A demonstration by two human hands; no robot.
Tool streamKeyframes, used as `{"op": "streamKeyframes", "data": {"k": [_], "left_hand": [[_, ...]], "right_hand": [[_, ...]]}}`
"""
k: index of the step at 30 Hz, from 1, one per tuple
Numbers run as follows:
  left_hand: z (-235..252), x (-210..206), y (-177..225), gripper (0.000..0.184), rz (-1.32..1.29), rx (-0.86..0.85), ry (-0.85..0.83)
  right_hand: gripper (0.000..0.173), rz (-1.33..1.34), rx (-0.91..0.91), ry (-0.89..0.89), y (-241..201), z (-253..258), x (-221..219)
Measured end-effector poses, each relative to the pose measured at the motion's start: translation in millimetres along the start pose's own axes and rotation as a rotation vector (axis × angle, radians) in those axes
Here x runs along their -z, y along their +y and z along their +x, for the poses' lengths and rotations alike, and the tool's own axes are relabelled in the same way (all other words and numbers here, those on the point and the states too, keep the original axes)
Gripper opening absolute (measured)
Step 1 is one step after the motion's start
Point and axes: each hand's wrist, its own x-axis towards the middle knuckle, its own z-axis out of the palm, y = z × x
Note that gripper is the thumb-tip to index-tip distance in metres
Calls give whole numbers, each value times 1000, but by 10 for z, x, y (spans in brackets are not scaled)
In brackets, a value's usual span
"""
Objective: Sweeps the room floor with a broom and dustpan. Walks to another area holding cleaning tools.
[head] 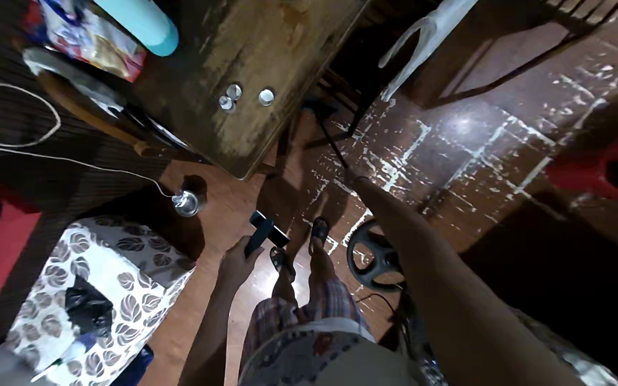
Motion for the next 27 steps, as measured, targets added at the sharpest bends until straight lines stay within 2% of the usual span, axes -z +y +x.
{"op": "streamKeyframes", "data": {"k": [3, 6, 9, 11, 14, 16, 19, 21, 24, 27], "left_hand": [[141, -22, -73, 44, -35, -25, -48], [187, -68, -178, 44, -91, -62, -65], [191, -112, -195, 43, -126, -85, -68], [181, -144, -139, 45, -111, -98, -87], [116, -183, 201, 48, -33, -184, -132], [45, -209, 504, 47, 2, -281, -139], [20, -187, 1056, 45, 41, -365, -169], [17, -185, 1450, 45, 61, -386, -188], [20, -201, 2059, 43, 22, -440, -207], [64, -245, 2626, 38, -154, -527, -289]], "right_hand": [[59, -184, -17, -193, 237, -826, 42], [49, -304, -1, -260, 646, -1298, -240], [43, -379, 51, -377, 787, -1688, -272], [43, -234, 59, -412, 896, -1885, -224], [41, 194, -16, -320, 1246, -2233, -158], [33, 538, -114, -329, 1454, -2489, -35], [22, 1061, -166, -301, 1690, -2841, 284], [26, 1328, -158, -238, 1783, -3124, 548], [25, 1444, -53, -215, 2053, -3293, 794], [35, 1338, 16, -27, 2190, -3508, 943]]}}
